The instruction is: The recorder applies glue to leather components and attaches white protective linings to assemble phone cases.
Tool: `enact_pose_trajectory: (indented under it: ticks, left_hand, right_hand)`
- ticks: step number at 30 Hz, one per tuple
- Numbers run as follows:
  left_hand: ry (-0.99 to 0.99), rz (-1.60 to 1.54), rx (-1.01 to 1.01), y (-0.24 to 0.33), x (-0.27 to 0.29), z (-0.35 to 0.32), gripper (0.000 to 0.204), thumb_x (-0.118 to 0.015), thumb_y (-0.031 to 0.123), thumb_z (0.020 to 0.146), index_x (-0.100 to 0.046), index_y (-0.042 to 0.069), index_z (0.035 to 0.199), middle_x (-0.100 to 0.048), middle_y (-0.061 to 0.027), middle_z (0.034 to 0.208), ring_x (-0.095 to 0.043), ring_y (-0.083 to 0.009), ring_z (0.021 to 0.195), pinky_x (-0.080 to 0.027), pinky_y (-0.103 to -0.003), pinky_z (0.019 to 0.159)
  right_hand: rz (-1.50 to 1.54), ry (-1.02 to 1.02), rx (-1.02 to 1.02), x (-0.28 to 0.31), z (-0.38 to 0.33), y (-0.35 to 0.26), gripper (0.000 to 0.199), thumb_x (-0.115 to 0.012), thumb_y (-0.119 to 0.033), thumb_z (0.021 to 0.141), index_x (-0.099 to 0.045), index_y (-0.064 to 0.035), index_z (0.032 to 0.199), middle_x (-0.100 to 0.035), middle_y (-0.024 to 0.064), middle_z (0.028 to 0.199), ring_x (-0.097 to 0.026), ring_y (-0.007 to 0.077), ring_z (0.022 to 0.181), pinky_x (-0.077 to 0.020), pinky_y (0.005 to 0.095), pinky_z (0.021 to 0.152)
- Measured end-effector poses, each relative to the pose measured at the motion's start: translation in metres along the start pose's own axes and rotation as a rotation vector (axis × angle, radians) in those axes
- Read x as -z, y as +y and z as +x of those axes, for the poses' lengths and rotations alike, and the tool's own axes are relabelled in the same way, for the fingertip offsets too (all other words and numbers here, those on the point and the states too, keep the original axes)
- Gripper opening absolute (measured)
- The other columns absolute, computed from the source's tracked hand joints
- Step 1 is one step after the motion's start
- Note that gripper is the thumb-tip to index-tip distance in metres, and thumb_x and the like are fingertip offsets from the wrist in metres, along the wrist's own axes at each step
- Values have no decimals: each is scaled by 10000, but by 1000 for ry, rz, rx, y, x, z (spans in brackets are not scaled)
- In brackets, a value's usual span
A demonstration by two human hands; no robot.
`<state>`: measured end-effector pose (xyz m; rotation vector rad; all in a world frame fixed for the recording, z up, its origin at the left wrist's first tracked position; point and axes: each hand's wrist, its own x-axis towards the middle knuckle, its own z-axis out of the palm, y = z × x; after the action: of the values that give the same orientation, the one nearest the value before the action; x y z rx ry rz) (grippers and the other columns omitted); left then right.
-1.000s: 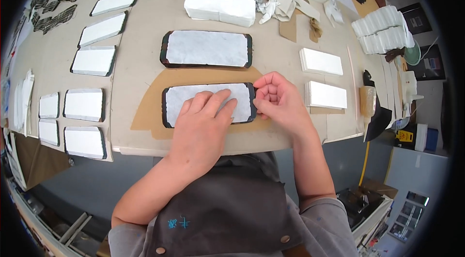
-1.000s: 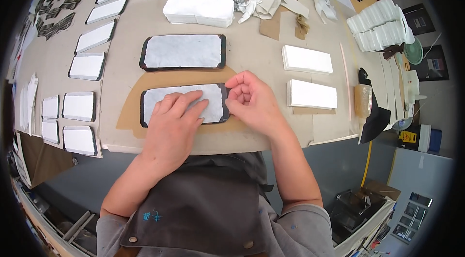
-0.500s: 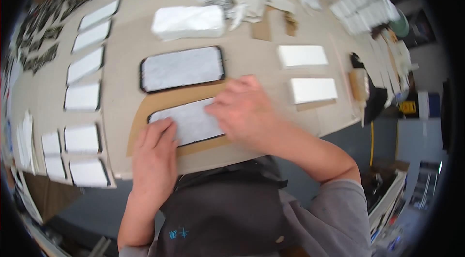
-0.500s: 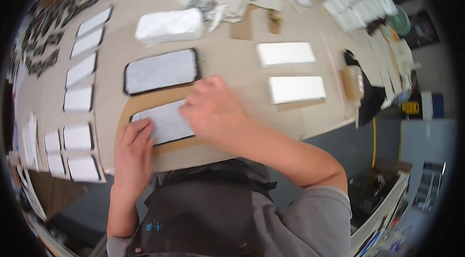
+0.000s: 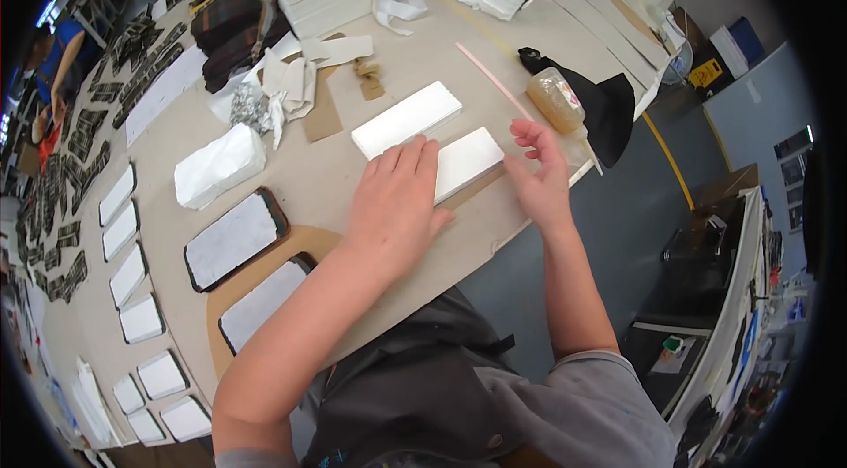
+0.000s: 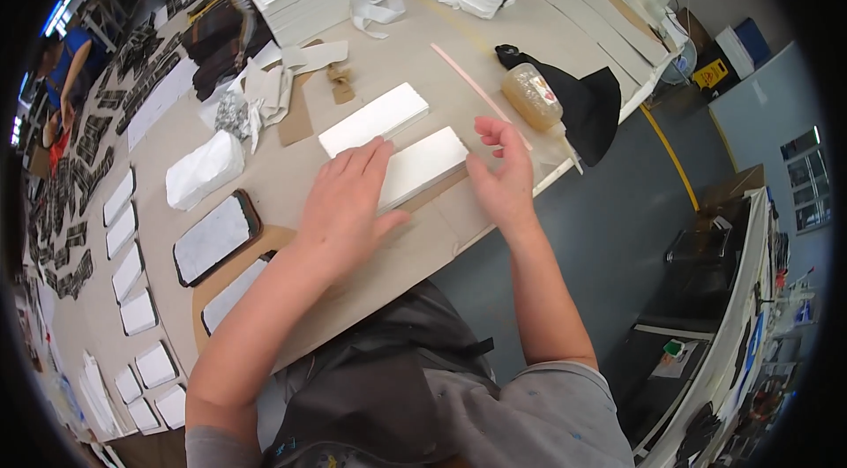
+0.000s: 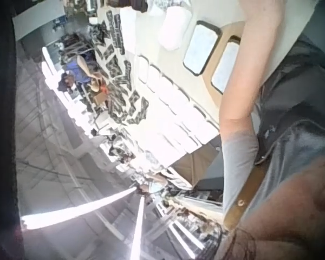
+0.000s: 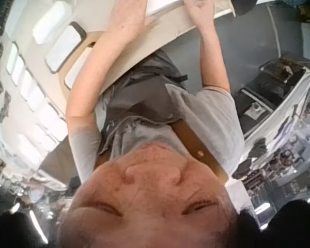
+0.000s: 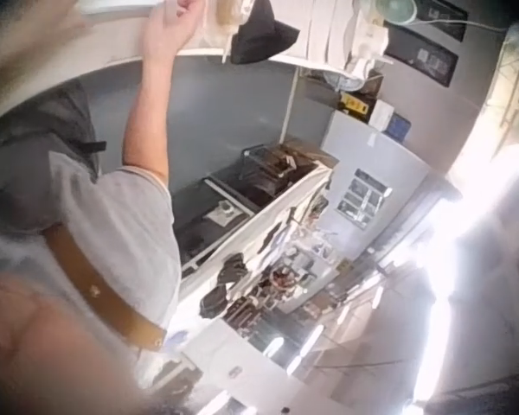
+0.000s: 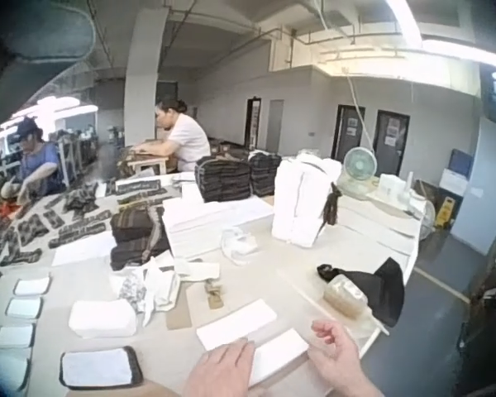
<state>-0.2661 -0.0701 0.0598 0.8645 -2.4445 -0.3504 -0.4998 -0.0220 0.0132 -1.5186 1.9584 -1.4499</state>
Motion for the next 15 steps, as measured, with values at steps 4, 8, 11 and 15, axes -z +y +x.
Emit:
enact_pose_trajectory:
  ticks: [4,8,11,15]
  left_hand:
    - [-301,76,253,8,-21,36,706,-852,270,755,-555,-20,1326,-633,-170,1279,-581,-366,1188,-452,-429,1040]
    - [-401,67,370,13,-15,45,724,-879,277,721,-581,-12,1313,-686,-193,1177,-644,-372,1100,-512,-433,955]
    - [-376,-56,375,3,-12,47,684,-909,275,671,-640,-22,1225,-711,-217,1107,-671,-375,1051,-532,-421,927]
    - [-364,-131,398,-2,-4,51,669,-928,278,643,-677,-31,1180,-721,-214,1117,-688,-361,1060,-539,-404,935]
  right_hand:
    - [66,-200,-52,4,-4,7,585,-611,47,789,-538,-51,1362,-641,97,1258,-598,217,1162,-436,351,1032]
    - [220,-247,-49,8,-4,7,601,-570,94,778,-517,0,1369,-635,139,1264,-602,227,1180,-443,356,1072]
    - [226,-281,-54,11,-1,6,641,-553,101,770,-516,-23,1398,-631,91,1299,-570,186,1215,-382,329,1078]
    - [204,-301,-45,13,-1,4,634,-573,96,774,-520,-25,1394,-633,82,1296,-567,183,1216,-382,340,1082]
